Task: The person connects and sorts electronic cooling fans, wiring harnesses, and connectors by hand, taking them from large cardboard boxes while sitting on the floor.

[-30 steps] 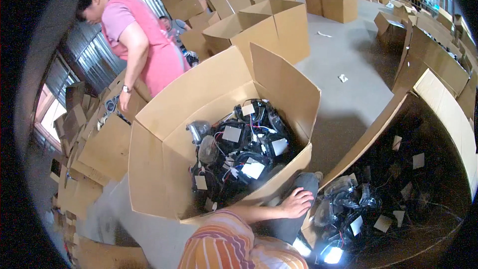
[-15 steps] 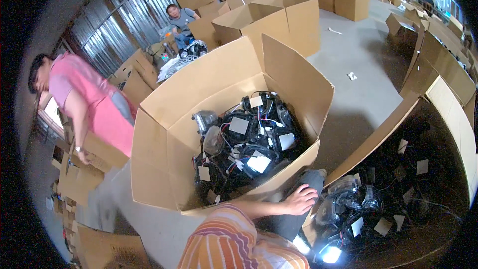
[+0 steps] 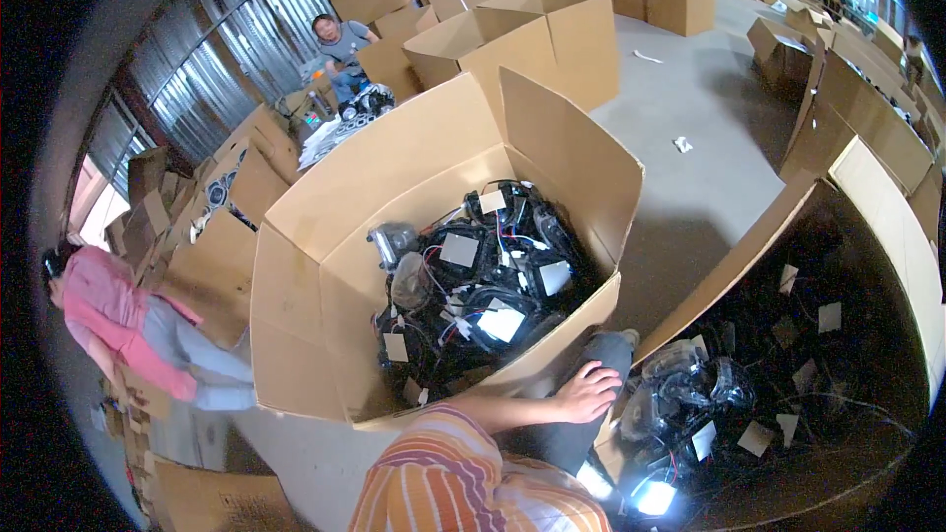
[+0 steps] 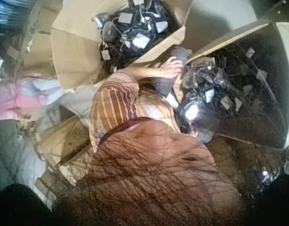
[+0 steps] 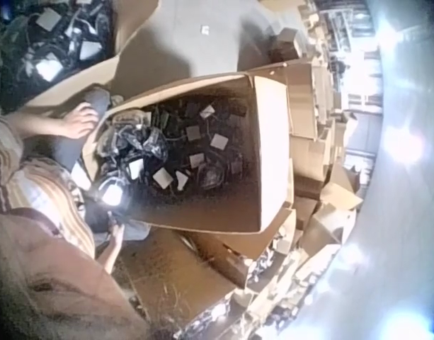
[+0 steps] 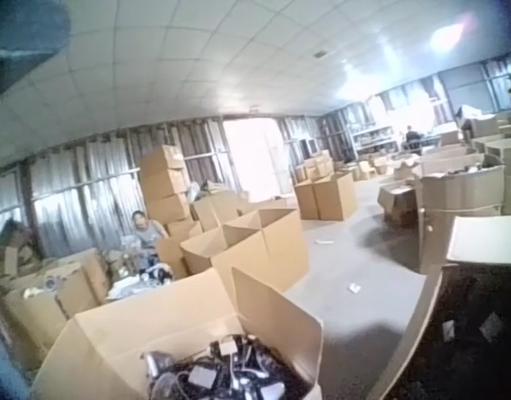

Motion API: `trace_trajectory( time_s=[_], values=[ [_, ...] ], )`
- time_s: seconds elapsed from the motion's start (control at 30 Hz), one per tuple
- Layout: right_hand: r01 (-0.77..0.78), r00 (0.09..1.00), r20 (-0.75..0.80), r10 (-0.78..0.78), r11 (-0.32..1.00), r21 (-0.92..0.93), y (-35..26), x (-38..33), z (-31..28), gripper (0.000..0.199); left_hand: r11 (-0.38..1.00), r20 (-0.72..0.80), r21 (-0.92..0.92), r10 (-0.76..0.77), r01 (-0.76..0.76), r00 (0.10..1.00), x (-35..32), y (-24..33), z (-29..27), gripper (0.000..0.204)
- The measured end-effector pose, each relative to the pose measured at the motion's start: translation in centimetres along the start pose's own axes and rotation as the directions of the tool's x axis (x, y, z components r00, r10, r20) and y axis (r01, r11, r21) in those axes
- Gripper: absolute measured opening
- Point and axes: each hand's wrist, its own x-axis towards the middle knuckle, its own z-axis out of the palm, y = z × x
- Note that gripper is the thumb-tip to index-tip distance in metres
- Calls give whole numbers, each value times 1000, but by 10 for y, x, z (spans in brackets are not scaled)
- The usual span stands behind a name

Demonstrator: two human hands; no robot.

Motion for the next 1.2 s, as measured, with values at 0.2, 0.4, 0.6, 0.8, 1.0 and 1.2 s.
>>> trace_trajectory(
  time_s=[0.2, 0.4, 0.6, 0.8, 1.0, 1.2],
  values=[
    [-79, 996, -49, 79, 997, -6, 4, 2, -2, 29, 1000, 20, -1, -9, 9, 1000, 1, 1, -3, 10],
    [-164, 982, -98, 162, 986, -11, 8, 2, -4, 30, 1000, 15, -5, -8, 8, 1000, 2, 0, -4, 10],
    [-245, 960, -143, 241, 970, -11, 8, 2, -3, 32, 1000, 15, -1, -8, 8, 1000, 1, -1, -1, 11],
    [-324, 930, -186, 317, 946, -8, 5, 1, -2, 34, 1000, 17, 1, -11, 11, 1000, 1, -1, 0, 10],
    [-397, 895, -224, 386, 918, -6, 0, 5, 1, 37, 1000, 14, 24, -9, 8, 1000, 1, -2, -2, 10],
    [-444, 861, -271, 429, 896, 7, -12, 1, 1, 39, 1000, 9, -1, 2, -2, 1000, 5, 3, -4, 10]
  ],
)
